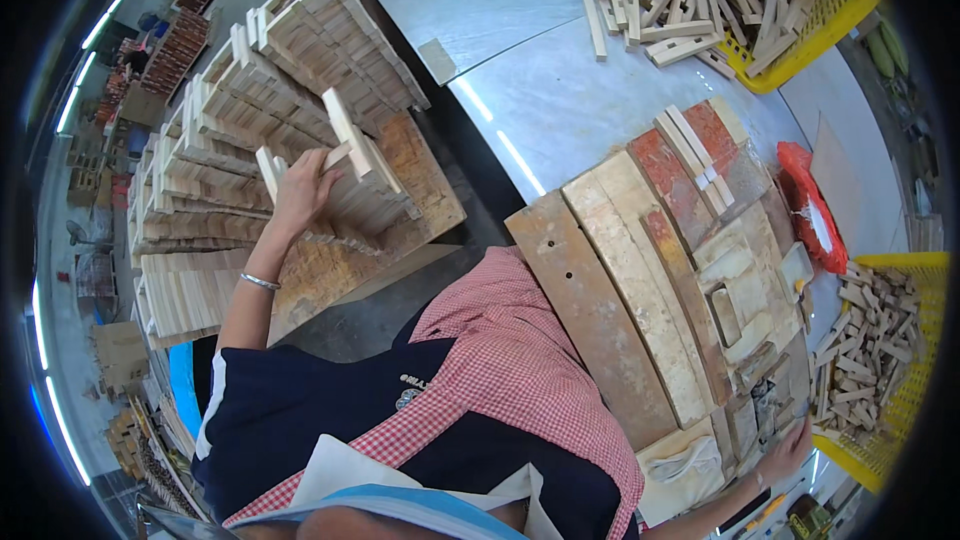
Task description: The worker applies glue to wooden slats and assembles them into larger blocks using a hammer and jig.
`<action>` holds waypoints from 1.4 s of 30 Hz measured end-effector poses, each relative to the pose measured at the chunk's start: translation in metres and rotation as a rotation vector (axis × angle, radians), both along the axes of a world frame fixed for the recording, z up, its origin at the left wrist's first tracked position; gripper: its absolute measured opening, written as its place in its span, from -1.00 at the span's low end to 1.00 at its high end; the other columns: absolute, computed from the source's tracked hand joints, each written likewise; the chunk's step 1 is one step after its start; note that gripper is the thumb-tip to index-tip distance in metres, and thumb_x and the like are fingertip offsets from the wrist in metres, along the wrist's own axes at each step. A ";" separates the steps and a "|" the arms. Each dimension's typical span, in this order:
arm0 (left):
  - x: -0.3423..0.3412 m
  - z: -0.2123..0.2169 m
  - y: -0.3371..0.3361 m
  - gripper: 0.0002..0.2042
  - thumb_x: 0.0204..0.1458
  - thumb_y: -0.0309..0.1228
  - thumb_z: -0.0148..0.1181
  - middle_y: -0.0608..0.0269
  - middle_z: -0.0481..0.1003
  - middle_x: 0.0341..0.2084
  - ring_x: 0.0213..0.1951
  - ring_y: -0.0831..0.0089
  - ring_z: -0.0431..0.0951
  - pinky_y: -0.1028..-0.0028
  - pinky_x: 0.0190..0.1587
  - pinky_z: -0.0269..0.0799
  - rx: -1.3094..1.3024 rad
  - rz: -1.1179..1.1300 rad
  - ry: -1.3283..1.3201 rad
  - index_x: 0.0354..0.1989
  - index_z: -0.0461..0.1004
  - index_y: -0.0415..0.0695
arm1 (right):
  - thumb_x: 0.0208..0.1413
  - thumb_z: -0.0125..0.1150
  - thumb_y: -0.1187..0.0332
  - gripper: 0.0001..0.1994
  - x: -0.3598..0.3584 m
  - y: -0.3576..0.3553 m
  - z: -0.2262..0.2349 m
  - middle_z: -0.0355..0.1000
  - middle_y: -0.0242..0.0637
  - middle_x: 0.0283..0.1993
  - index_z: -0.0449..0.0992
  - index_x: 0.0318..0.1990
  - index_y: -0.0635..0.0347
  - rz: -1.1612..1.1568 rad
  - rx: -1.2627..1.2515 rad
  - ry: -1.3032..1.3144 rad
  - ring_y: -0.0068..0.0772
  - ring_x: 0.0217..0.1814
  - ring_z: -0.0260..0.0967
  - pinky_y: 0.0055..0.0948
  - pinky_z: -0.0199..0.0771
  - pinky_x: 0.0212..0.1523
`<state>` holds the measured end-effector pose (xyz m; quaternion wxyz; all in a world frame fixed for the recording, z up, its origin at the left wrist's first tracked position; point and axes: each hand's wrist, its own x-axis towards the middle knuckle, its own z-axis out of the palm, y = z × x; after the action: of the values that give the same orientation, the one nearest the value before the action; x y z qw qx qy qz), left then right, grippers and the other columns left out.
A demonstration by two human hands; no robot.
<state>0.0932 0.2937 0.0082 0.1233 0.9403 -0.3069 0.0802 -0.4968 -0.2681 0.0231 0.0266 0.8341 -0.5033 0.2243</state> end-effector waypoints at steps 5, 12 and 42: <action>0.019 -0.010 -0.002 -0.71 -0.05 -0.48 0.17 -0.12 0.47 -0.32 -0.19 -0.09 0.46 0.14 -0.22 0.37 -0.061 0.029 0.143 -0.11 0.36 -0.21 | 0.10 0.07 0.48 -0.70 0.188 0.038 0.026 0.43 -0.18 0.00 0.46 0.01 0.28 0.324 0.141 -0.146 -0.27 0.03 0.38 -0.40 0.30 0.08; 0.024 -0.001 0.019 -0.73 0.01 -0.47 0.16 -0.13 0.45 -0.33 -0.25 -0.08 0.45 0.23 -0.23 0.34 0.004 0.033 0.277 -0.11 0.35 -0.22 | -0.08 0.25 0.30 -0.77 0.395 0.063 -0.018 0.43 -0.20 -0.22 0.53 -0.25 0.18 0.759 0.067 -0.189 -0.15 -0.11 0.37 -0.24 0.37 -0.11; -0.117 -0.008 -0.369 -0.67 -0.04 -0.58 0.18 0.04 0.44 -0.11 -0.07 0.07 0.46 0.27 -0.05 0.39 -0.341 -1.146 0.339 -0.05 0.40 -0.22 | -0.09 0.32 0.23 -0.67 0.309 -0.020 -0.053 0.46 -0.04 -0.31 0.55 -0.13 0.12 0.088 0.675 -0.294 -0.13 -0.34 0.50 -0.28 0.52 -0.26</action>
<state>-0.0236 -0.0750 0.0006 0.3422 0.5929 -0.7218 -0.1013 -0.1879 -0.2884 -0.0296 -0.3324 0.7755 -0.5109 0.1642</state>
